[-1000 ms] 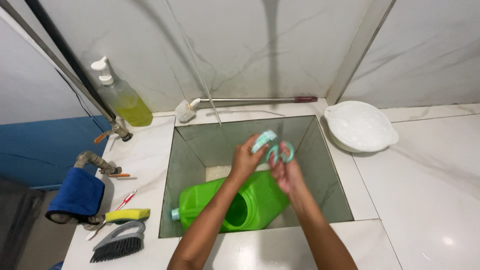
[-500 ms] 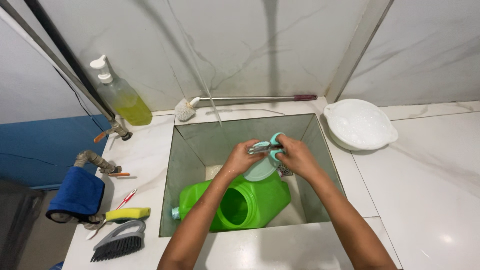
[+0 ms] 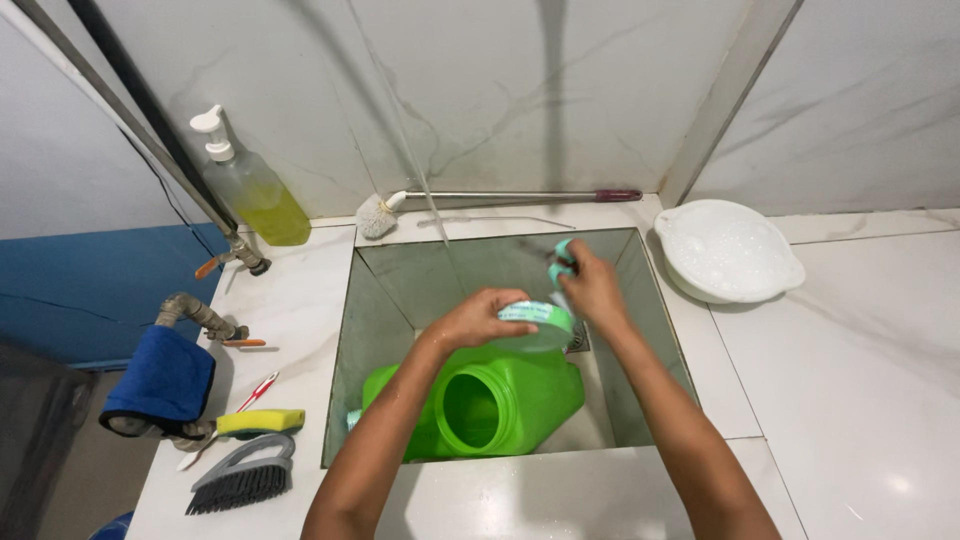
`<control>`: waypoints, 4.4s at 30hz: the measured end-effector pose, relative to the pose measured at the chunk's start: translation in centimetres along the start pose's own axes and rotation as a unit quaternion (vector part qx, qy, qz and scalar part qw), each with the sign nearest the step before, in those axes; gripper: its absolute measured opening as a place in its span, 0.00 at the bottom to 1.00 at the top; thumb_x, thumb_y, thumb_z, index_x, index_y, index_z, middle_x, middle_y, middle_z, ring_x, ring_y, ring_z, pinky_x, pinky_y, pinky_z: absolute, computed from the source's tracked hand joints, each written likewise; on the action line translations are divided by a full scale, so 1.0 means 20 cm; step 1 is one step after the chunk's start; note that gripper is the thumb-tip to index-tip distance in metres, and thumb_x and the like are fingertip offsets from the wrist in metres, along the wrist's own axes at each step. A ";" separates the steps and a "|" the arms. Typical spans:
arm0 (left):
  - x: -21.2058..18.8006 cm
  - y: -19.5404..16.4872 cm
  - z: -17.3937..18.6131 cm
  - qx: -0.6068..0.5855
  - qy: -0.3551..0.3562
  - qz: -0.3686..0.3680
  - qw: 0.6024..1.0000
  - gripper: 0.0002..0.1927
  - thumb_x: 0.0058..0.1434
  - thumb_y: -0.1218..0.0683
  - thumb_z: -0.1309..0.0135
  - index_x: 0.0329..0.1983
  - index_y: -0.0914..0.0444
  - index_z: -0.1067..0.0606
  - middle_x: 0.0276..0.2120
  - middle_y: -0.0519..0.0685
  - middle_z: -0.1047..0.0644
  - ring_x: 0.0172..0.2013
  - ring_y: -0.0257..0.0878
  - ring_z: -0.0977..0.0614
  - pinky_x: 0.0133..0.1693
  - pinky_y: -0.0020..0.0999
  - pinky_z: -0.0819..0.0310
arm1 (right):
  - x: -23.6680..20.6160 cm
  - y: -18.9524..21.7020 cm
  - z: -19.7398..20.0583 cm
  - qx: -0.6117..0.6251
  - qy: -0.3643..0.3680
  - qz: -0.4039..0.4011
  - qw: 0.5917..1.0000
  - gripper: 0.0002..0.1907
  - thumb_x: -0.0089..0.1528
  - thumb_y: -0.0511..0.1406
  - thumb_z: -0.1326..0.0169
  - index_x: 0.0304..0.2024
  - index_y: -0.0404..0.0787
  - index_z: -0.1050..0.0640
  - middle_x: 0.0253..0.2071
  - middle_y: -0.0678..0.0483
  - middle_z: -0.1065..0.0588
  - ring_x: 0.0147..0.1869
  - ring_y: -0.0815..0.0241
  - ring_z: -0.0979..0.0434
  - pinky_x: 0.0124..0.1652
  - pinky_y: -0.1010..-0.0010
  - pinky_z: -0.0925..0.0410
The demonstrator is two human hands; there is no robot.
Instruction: The person washes a green plastic jerrycan and its lid with soap and water, using a sponge and toothbrush. They rinse the container, cut a label with scissors, and apply the label to the jerrycan using a heat gun. The person then places the jerrycan among other containers.
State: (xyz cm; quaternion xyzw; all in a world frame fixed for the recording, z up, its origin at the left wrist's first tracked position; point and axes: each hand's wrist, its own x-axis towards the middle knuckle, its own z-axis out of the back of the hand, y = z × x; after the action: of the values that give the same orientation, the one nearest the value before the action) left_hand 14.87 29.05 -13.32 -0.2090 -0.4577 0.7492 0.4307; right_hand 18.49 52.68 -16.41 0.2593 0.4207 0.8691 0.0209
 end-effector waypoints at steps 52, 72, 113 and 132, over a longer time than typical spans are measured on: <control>-0.68 0.98 0.31 -0.056 -0.439 0.169 0.881 0.26 0.59 0.54 0.43 0.60 0.65 0.28 0.52 0.59 0.22 0.53 0.49 0.21 0.55 0.43 0.29 | 0.02 1.21 -1.82 0.113 0.447 0.426 0.778 0.17 0.60 0.29 0.46 0.52 0.30 0.23 0.56 0.37 0.25 0.58 0.38 0.25 0.57 0.58 0.31; -0.69 0.91 0.57 -0.218 -0.092 0.083 0.968 0.14 0.61 0.59 0.42 0.49 0.67 0.21 0.37 0.45 0.17 0.38 0.31 0.20 0.43 0.31 0.24 | 0.39 0.63 -0.53 -0.106 0.425 0.112 0.892 0.28 0.64 0.32 0.53 0.67 0.55 0.28 0.39 0.52 0.20 0.42 0.55 0.18 0.47 0.64 0.27; 0.67 0.15 -0.37 -0.737 -0.203 -0.028 0.644 0.36 0.65 0.44 0.42 0.70 0.66 0.36 0.63 0.54 0.27 0.61 0.47 0.24 0.63 0.46 0.29 | -0.57 -0.45 0.13 0.231 -0.144 -0.089 0.958 0.22 0.71 0.35 0.47 0.68 0.48 0.28 0.37 0.64 0.27 0.38 0.73 0.31 0.37 0.81 0.34; 0.68 0.23 -0.52 -0.421 -0.211 -0.034 0.882 0.59 0.55 0.16 0.86 0.80 0.56 0.66 0.76 0.61 0.50 0.74 0.56 0.49 0.69 0.55 0.54 | -0.40 0.06 0.28 -0.156 -0.030 0.037 0.987 0.31 0.62 0.30 0.46 0.67 0.55 0.29 0.34 0.51 0.26 0.30 0.51 0.24 0.31 0.60 0.30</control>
State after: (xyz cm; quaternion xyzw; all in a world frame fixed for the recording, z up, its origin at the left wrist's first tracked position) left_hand 12.70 44.67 -21.34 -0.1916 -0.8167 0.4975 0.2208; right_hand 28.28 53.87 -16.19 0.2940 0.2690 0.9163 0.0416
